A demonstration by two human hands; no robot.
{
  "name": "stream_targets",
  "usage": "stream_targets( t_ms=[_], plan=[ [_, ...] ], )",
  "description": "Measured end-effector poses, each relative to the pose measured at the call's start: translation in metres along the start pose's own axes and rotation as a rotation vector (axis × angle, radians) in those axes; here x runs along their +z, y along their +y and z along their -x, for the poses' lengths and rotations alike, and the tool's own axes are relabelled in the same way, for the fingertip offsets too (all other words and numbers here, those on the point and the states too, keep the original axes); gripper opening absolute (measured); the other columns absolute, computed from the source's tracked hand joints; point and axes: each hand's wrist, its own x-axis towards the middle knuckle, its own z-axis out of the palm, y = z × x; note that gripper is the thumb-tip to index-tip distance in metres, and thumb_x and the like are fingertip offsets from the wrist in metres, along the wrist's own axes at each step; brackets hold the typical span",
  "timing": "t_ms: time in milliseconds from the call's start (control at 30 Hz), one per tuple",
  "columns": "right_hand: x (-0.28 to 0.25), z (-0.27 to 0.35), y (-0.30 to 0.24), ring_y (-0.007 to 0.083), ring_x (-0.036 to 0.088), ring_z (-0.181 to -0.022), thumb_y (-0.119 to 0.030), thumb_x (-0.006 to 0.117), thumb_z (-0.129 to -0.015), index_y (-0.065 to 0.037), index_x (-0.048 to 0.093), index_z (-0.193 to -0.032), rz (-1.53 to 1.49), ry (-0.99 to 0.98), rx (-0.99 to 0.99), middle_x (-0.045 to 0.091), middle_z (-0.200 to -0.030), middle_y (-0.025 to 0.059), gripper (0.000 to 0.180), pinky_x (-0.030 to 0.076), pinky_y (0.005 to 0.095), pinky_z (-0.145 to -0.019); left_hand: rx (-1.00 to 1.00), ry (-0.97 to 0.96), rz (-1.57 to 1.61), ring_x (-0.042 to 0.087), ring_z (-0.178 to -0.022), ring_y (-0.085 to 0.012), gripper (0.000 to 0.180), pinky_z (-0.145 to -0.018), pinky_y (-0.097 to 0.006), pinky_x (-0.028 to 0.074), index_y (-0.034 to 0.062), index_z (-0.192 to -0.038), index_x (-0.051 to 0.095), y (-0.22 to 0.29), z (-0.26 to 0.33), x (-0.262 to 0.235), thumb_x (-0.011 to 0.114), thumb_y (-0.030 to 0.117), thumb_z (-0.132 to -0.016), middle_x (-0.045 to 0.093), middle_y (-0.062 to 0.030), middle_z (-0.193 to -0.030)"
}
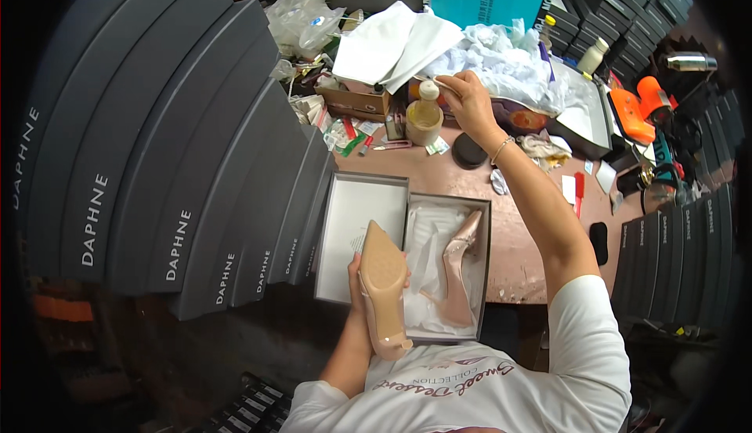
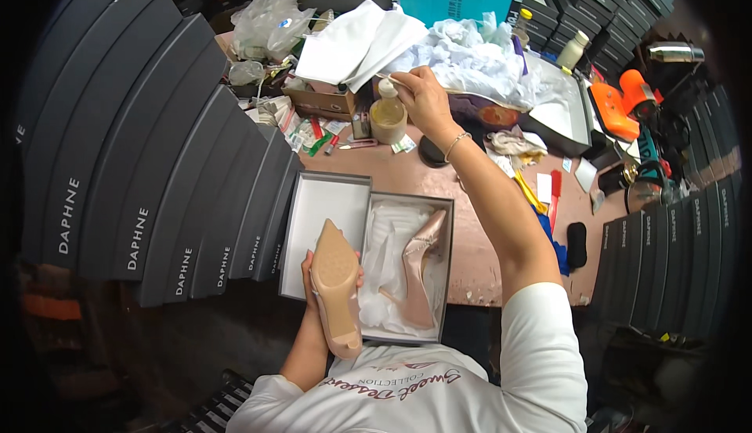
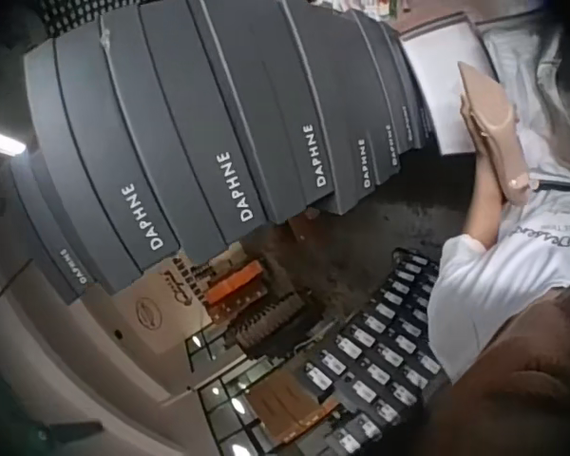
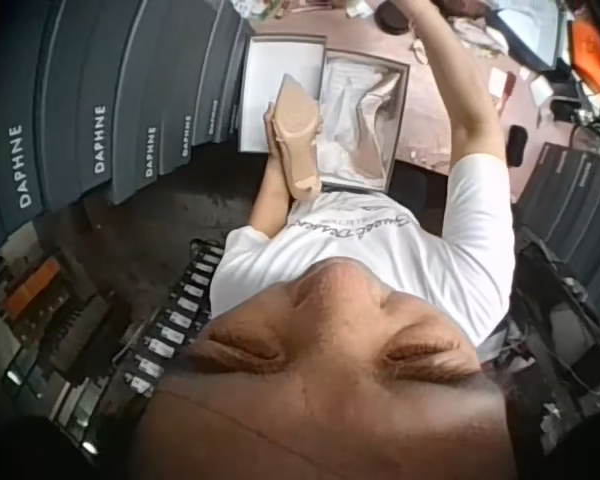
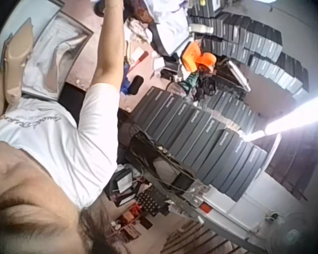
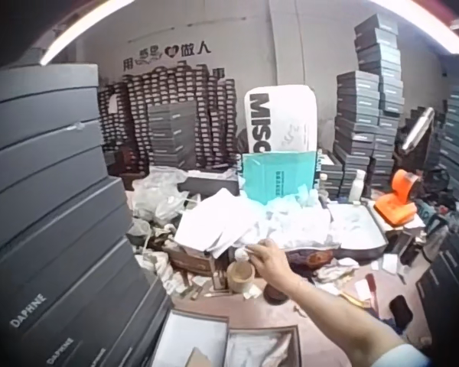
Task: Checking shoe quality and packing them into boxes in a manufacturing setting.
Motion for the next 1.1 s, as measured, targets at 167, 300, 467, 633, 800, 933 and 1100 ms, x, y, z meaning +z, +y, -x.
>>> stream_targets(
  t_ms=[167, 300, 467, 633, 800, 933, 1100],
  plan=[
    [0.045, -0.007, 0.023, 0.0367, 0.059, -0.096, -0.016, 0.067, -0.081, -0.017, 0.064, -0.114, 0.132, -0.119, -0.130, 0.057, -0.110, 0.0174, 0.033, 0.050, 0.0420, -0.081, -0.068, -0.214, 0.171, 0.059, -0.076, -0.0335, 0.074, -0.060, -0.044, 0.052, 0.0119, -0.145, 0.029, 0.000, -0.012, -0.023, 0.036, 0.060, -0.090, 0.054, -0.0231, -0.106],
    [0.057, 0.006, 0.033, 0.0396, 0.058, -0.098, -0.014, 0.070, -0.078, -0.017, 0.058, -0.120, -0.026, -0.107, -0.014, 0.056, -0.112, 0.0191, 0.044, 0.049, 0.0426, -0.084, -0.028, -0.096, 0.208, 0.059, -0.076, -0.0339, 0.075, -0.060, -0.044, 0.052, 0.0122, -0.145, 0.028, 0.004, -0.014, -0.015, 0.039, 0.061, -0.089, 0.054, -0.0235, -0.106],
    [0.031, 0.016, 0.023, 0.0359, 0.059, -0.101, -0.011, 0.069, -0.080, -0.011, 0.056, -0.121, -0.039, 0.164, -0.101, 0.057, -0.113, 0.0198, 0.043, 0.048, 0.0390, -0.087, 0.011, -0.131, 0.212, 0.059, -0.076, -0.0347, 0.076, -0.060, -0.044, 0.052, 0.0131, -0.145, 0.028, 0.009, -0.007, -0.010, 0.040, 0.062, -0.089, 0.054, -0.0236, -0.106],
    [-0.027, 0.086, 0.100, 0.0213, 0.062, -0.093, -0.009, 0.056, -0.094, -0.002, 0.052, -0.116, -1.099, 0.766, 0.635, 0.060, -0.106, 0.0115, 0.024, 0.057, 0.0376, -0.083, -0.016, -0.152, 0.325, 0.059, -0.076, -0.0347, 0.074, -0.060, -0.045, 0.052, 0.0126, -0.143, 0.033, 0.008, -0.008, -0.022, 0.040, 0.062, -0.089, 0.054, -0.0228, -0.106],
    [-0.020, 0.124, 0.127, 0.0273, 0.061, -0.097, -0.009, 0.053, -0.095, -0.003, 0.051, -0.113, -1.349, 0.841, 0.820, 0.058, -0.112, 0.0110, 0.019, 0.055, 0.0423, -0.084, -0.090, -0.164, 0.266, 0.059, -0.076, -0.0327, 0.071, -0.060, -0.043, 0.053, 0.0125, -0.141, 0.035, 0.009, -0.012, -0.018, 0.037, 0.061, -0.089, 0.055, -0.0213, -0.106],
    [0.003, 0.040, 0.032, 0.0217, 0.059, -0.098, -0.010, 0.064, -0.090, -0.002, 0.048, -0.126, -0.673, 0.493, 0.308, 0.058, -0.111, 0.0089, 0.040, 0.053, 0.0339, -0.083, -0.062, -0.108, 0.156, 0.063, -0.071, -0.0302, 0.074, -0.058, -0.039, 0.054, -0.0011, -0.125, 0.045, 0.014, -0.001, -0.015, 0.035, 0.062, -0.089, 0.059, -0.0217, -0.097],
    [0.053, 0.025, 0.013, 0.0379, 0.057, -0.100, -0.021, 0.063, -0.088, -0.016, 0.059, -0.119, 0.072, -0.045, -0.122, 0.055, -0.110, 0.0216, 0.032, 0.047, 0.0411, -0.087, -0.088, -0.086, 0.097, 0.062, -0.070, -0.0278, 0.072, -0.053, -0.036, 0.052, 0.0029, -0.127, 0.047, 0.014, 0.007, -0.009, 0.033, 0.062, -0.089, 0.058, -0.0188, -0.101]
  ],
)
